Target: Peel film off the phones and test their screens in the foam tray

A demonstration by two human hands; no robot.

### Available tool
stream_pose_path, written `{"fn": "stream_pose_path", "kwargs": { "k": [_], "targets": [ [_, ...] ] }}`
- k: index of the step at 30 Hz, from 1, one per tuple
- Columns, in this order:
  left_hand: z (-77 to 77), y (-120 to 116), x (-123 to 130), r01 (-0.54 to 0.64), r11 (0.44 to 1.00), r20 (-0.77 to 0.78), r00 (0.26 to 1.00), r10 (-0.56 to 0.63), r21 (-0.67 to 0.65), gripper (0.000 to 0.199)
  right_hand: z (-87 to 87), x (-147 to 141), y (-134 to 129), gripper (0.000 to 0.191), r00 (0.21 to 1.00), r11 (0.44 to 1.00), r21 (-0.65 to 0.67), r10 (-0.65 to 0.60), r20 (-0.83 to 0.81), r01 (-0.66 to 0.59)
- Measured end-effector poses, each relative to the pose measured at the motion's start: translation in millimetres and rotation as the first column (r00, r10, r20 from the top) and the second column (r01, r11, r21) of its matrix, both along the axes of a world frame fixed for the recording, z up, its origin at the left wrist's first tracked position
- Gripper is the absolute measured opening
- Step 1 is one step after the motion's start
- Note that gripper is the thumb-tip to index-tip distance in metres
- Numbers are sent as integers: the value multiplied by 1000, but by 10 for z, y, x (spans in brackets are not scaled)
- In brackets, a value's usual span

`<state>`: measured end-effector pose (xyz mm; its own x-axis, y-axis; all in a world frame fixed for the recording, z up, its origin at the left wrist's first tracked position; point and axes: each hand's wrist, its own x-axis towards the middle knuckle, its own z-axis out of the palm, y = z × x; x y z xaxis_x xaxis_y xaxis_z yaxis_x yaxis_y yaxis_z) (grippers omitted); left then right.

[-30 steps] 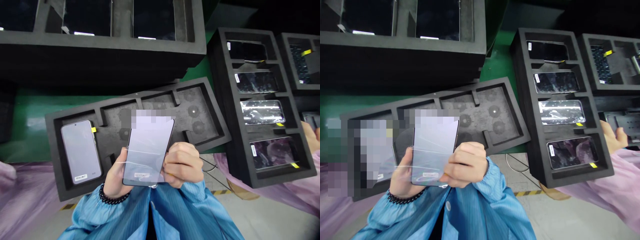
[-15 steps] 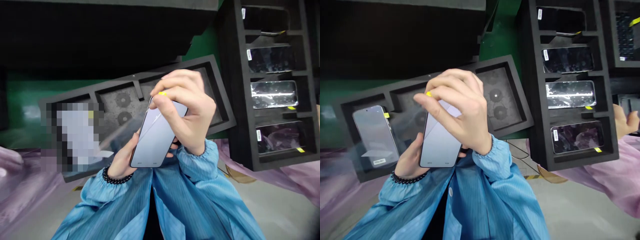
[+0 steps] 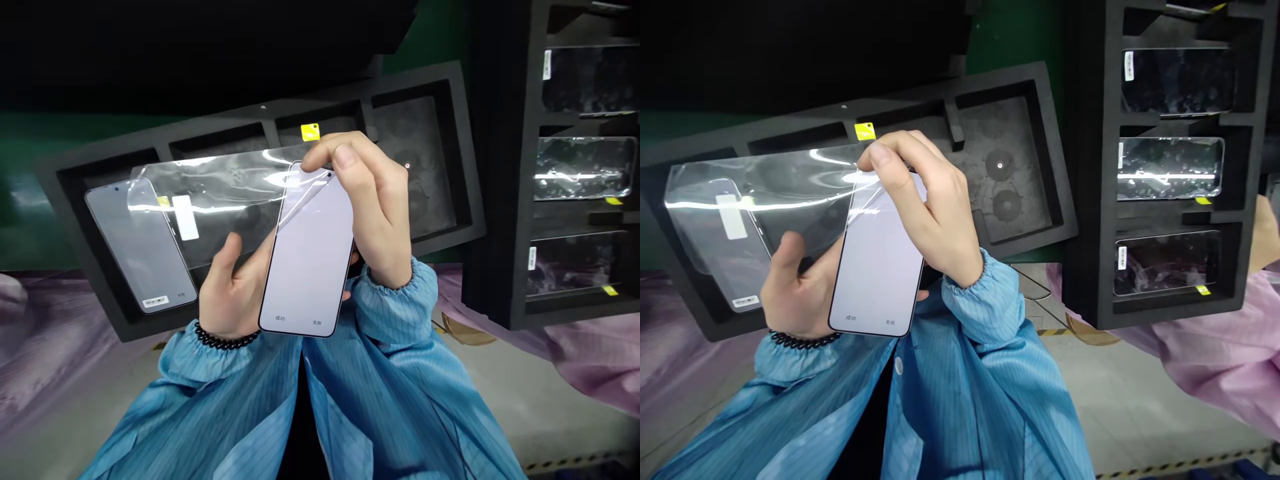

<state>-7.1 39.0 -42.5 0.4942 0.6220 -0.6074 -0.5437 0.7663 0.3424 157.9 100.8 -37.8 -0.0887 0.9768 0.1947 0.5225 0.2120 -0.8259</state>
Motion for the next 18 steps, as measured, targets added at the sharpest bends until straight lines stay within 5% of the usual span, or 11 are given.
{"fn": "stream_pose_path", "kwargs": {
  "k": [4, 9, 14, 18],
  "targets": [
    [-59, 17, -23, 46, 998, 37, 998, -48, 45, 77, 5, 5, 5, 30, 995, 999, 0, 34, -91, -34],
    [-67, 33, -30, 78, 991, 96, 991, -88, 104, 74, -2, 9, 17, 27, 981, 997, -10, 68, -184, -71],
    [102, 39, 111, -33, 999, 6, 999, 33, -15, 80, -15, -7, -1, 31, 985, 998, -33, 46, -168, -52],
    [88, 29, 97, -34, 999, -20, 999, 33, -12, 80, 21, 12, -23, 42, 975, 999, 5, 44, -218, -44]
  ]
}}
